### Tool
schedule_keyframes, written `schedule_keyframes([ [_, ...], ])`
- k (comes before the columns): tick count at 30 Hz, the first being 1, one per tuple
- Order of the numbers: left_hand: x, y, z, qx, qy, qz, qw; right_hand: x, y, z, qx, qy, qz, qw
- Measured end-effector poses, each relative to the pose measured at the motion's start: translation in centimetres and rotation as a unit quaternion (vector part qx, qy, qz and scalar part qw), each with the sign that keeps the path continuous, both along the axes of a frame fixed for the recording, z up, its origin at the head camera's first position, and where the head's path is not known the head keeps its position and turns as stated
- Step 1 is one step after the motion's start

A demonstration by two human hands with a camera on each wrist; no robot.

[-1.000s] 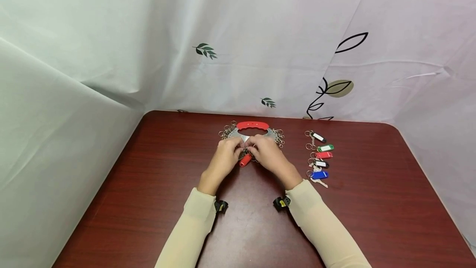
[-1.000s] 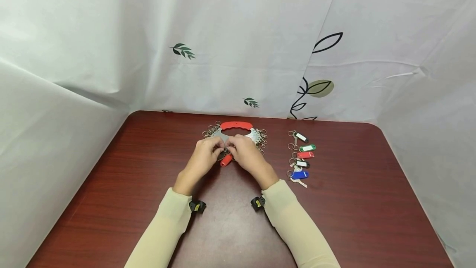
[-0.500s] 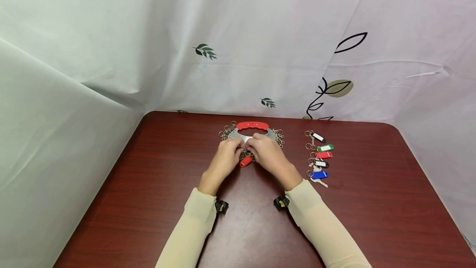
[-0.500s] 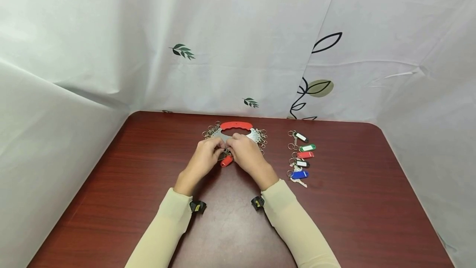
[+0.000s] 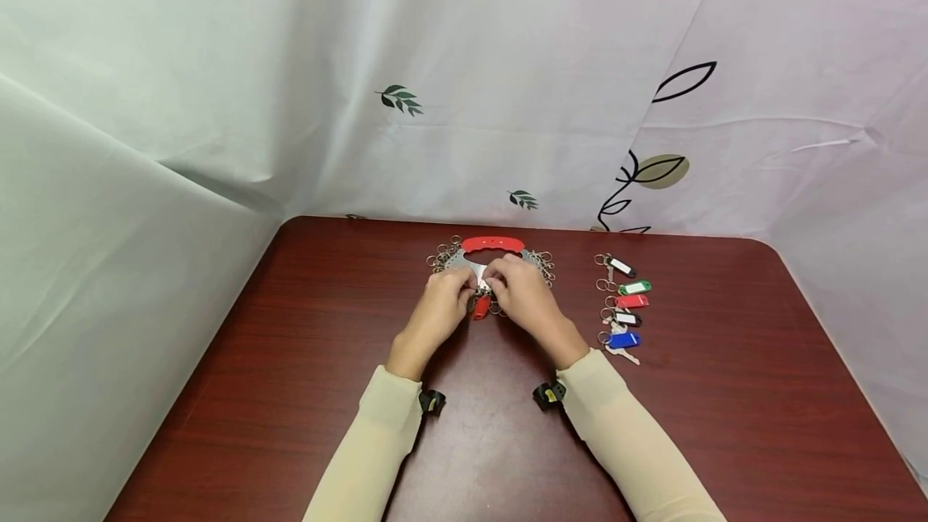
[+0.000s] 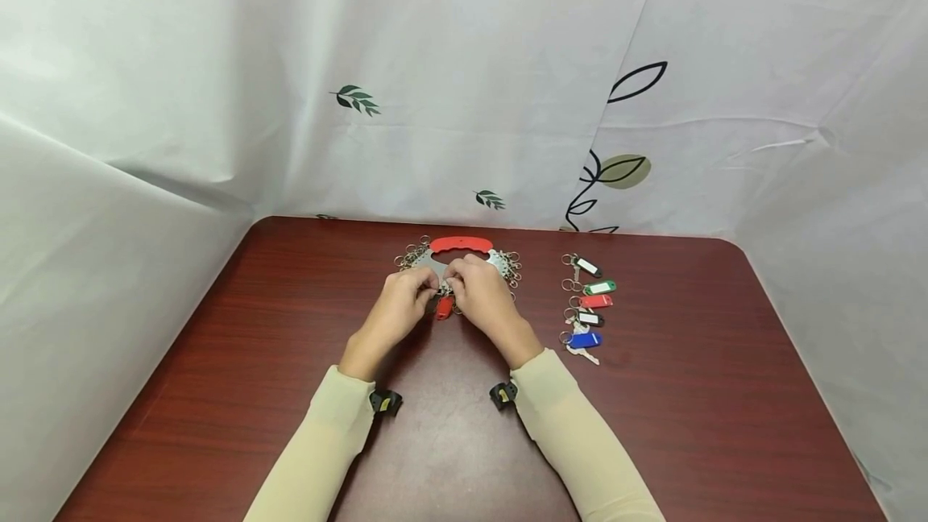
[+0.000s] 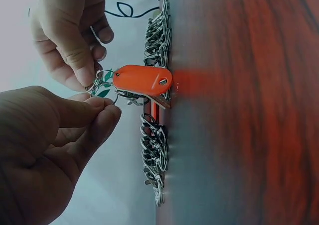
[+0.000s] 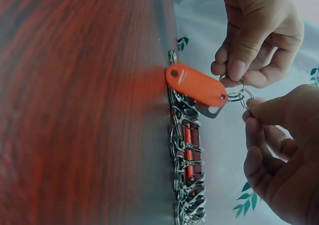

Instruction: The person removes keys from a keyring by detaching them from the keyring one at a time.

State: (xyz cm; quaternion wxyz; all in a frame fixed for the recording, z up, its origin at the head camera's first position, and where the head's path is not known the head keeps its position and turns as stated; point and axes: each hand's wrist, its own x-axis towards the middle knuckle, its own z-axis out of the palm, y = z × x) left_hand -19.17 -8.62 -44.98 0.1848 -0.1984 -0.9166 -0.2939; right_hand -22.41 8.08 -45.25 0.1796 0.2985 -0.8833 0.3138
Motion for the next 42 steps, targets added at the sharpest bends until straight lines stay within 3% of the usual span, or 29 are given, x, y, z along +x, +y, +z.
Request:
schedule_keyframes([
  [8, -0.02, 0.04, -0.08, -0.002, -0.002, 0.004, 1.0, -0.27, -0.09, -0.17, -0.016, -0.04, 0.01, 0.999],
  [20, -0.03, 0.01, -0.21, 0.004, 0.006, 0.005, 1.0, -0.12, 0.04, 0.15, 0.065, -0.046, 0.023, 0.997],
  [31, 0.04, 0.03, -0.15, 0.012, 0.001, 0.008, 0.9999, 0.08, 0.1, 0.17, 0.099, 0.037, 0.046, 0.993],
  [37, 0.13, -0.01, -0.09, 0.011, -0.002, 0.009, 0.9999, 0.28, 0.17, 0.29, 0.117, 0.07, 0.023, 0.99],
  [42, 0.12, 0.04, 0.01, 0.01, -0.002, 0.007, 0.9999, 0.32, 0.19, 0.24, 0.097, 0.07, 0.004, 0.993],
])
